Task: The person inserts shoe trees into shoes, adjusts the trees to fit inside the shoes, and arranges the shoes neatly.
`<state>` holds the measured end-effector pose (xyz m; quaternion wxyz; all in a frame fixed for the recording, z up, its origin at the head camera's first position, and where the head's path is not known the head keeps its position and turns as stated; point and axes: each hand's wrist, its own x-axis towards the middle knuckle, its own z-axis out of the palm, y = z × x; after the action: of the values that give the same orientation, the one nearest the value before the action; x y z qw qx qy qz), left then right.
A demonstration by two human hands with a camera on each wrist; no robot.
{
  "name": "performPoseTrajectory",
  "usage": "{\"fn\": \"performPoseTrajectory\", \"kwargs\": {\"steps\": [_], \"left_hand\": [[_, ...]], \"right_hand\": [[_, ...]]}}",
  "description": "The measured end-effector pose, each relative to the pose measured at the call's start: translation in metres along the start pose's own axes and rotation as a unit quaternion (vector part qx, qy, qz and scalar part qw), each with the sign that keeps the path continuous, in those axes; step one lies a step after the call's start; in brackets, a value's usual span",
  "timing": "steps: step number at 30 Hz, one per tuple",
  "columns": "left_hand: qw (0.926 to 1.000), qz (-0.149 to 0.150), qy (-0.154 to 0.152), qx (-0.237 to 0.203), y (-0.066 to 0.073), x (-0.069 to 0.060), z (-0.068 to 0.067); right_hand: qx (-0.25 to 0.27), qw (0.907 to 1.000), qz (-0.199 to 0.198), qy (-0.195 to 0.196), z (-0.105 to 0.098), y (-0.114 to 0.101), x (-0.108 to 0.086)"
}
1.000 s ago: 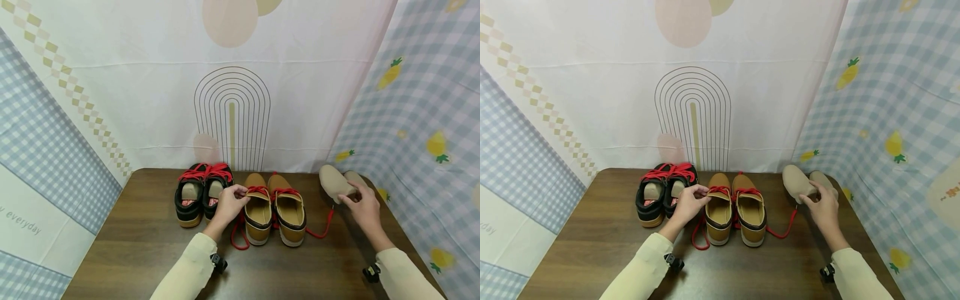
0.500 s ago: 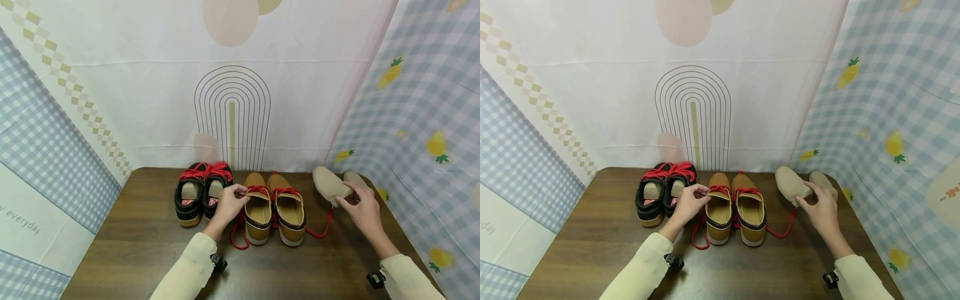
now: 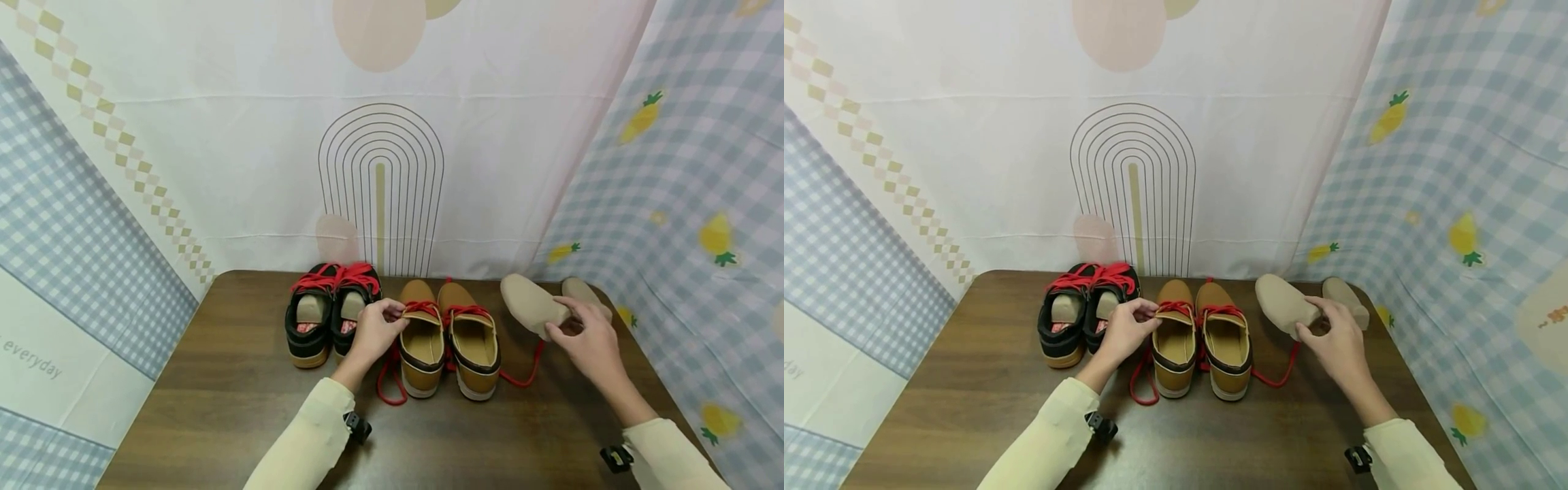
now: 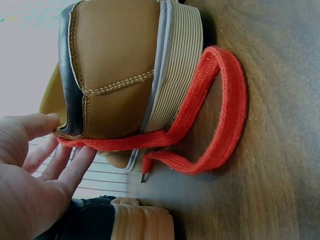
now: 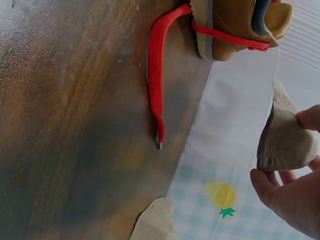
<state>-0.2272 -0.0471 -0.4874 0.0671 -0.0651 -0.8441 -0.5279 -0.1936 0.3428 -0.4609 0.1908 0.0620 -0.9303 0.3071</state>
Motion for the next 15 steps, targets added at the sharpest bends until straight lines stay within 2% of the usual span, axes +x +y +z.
{"fn": "performPoseTrajectory", "kwargs": {"steps": [15], "left_hand": [[1.0000,0.001,0.000,0.005,-0.003,0.001,0.002]], "right_hand": [[0.009,0.9987,-0.040,-0.029,0.001,-0.020,-0.004]]}}
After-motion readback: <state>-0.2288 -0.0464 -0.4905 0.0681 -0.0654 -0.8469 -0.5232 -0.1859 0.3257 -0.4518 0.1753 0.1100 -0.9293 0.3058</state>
